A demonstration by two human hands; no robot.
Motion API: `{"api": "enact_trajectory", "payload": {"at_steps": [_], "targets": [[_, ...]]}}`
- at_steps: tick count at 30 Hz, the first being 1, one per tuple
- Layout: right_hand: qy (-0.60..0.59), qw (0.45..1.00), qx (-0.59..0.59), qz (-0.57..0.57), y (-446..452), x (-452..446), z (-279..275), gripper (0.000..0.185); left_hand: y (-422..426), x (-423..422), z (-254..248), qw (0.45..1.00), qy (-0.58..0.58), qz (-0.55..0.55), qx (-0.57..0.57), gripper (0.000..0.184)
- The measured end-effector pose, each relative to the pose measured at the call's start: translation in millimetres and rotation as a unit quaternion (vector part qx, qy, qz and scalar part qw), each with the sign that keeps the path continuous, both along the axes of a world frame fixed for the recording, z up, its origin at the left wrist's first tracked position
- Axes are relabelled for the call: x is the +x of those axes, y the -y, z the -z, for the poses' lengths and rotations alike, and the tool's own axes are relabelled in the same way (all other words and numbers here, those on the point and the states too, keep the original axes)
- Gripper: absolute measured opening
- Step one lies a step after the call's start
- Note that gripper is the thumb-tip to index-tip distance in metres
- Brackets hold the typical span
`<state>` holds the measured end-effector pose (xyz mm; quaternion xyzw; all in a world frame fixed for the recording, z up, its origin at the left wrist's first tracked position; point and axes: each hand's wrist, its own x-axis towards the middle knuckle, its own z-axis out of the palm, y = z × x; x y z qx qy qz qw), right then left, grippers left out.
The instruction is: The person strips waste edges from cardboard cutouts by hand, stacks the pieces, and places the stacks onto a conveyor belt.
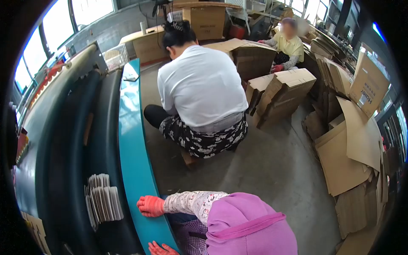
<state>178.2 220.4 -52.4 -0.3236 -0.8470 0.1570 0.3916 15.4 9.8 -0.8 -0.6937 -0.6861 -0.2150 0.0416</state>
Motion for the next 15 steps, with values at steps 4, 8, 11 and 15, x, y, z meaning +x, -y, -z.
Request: {"api": "enact_trajectory", "payload": {"at_steps": [4,8,11,15], "targets": [[-0.002,1.0,-0.015,-0.006,0.4,-1.0,-3.0,0.015,2.5,-1.8,-3.9,1.0,0.003,-0.001,-0.017,0.04],[0.011,1.0,-0.013,0.0,1.7,-0.3,-7.8,0.016,3.0,-6.7,-0.4,1.0,0.003,-0.001,-0.031,0.041],[0.006,1.0,-0.006,-0.002,3.9,-6.2,-7.2,0.016,4.6,-9.3,-0.8,1.0,0.019,0.011,-0.021,0.042],[0.019,1.0,0.0,0.007,4.0,1.5,-13.5,0.017,4.5,-10.4,1.0,0.999,0.006,0.03,-0.024,0.043]]}}
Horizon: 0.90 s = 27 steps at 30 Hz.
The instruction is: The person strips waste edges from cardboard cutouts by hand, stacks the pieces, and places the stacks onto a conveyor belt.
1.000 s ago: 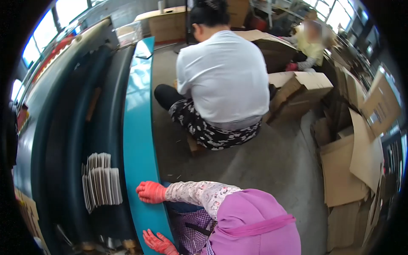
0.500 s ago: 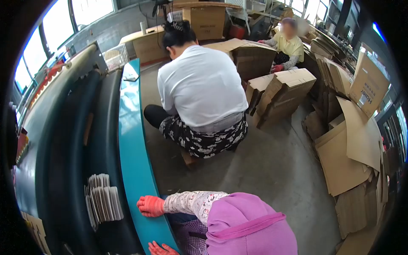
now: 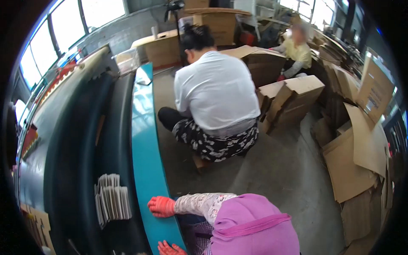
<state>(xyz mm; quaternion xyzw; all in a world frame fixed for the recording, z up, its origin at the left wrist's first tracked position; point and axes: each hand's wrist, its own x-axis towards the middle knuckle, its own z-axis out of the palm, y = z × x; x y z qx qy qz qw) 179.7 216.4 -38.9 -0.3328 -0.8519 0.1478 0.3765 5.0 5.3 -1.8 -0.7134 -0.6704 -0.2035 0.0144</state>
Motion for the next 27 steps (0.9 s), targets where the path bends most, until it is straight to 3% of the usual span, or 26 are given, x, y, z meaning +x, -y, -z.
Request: {"api": "enact_trajectory", "payload": {"at_steps": [5,27], "targets": [[0.014,0.999,-0.035,-0.024,-0.7,-1.5,-7.6,0.017,1.7,-1.9,18.3,0.999,0.005,-0.033,-0.024,0.039],[0.027,0.998,-0.039,-0.042,-7.5,5.6,-14.7,0.018,-1.7,10.1,8.4,0.995,-0.01,-0.063,-0.081,0.04]]}}
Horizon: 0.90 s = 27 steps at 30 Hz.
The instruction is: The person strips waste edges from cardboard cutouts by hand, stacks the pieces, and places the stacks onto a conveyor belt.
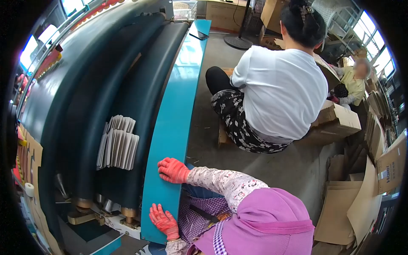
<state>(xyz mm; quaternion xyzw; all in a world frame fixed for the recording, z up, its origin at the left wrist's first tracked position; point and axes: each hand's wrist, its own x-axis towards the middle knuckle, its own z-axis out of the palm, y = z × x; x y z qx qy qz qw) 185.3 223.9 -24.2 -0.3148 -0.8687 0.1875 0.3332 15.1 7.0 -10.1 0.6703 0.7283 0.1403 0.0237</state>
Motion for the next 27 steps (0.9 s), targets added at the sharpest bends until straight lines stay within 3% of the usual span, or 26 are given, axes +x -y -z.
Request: {"api": "enact_trajectory", "payload": {"at_steps": [17,27], "targets": [[0.0,0.996,0.087,0.033,38.0,5.1,14.6,0.024,0.6,1.4,3.5,1.0,-0.003,0.001,0.014,0.041],[0.04,0.994,0.102,0.03,54.7,7.9,31.0,0.031,-0.8,-1.4,15.5,0.995,0.014,0.001,0.095,0.04]]}}
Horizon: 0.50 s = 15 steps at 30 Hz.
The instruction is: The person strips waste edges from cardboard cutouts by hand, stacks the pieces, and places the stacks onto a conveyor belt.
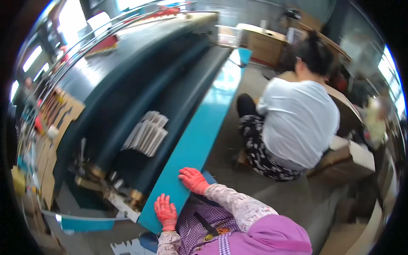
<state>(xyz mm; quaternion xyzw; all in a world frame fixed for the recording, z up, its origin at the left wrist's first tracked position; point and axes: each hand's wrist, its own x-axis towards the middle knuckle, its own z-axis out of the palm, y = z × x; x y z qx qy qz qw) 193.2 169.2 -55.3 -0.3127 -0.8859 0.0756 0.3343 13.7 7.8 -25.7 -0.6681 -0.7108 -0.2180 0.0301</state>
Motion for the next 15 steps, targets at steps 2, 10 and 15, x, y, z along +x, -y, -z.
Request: {"api": "enact_trajectory", "payload": {"at_steps": [2,10,15], "targets": [[-0.023,0.999,0.026,0.001,-5.5,0.9,16.9,0.032,0.3,1.3,2.4,1.0,0.0,0.004,-0.01,0.04],[0.014,0.999,-0.004,0.031,1.9,-3.0,7.0,0.031,1.7,-2.5,7.2,1.0,-0.013,0.02,-0.008,0.04],[0.024,0.999,-0.025,0.026,2.1,-5.0,16.7,0.034,4.2,8.9,-30.4,0.999,-0.009,0.04,-0.004,0.041]]}}
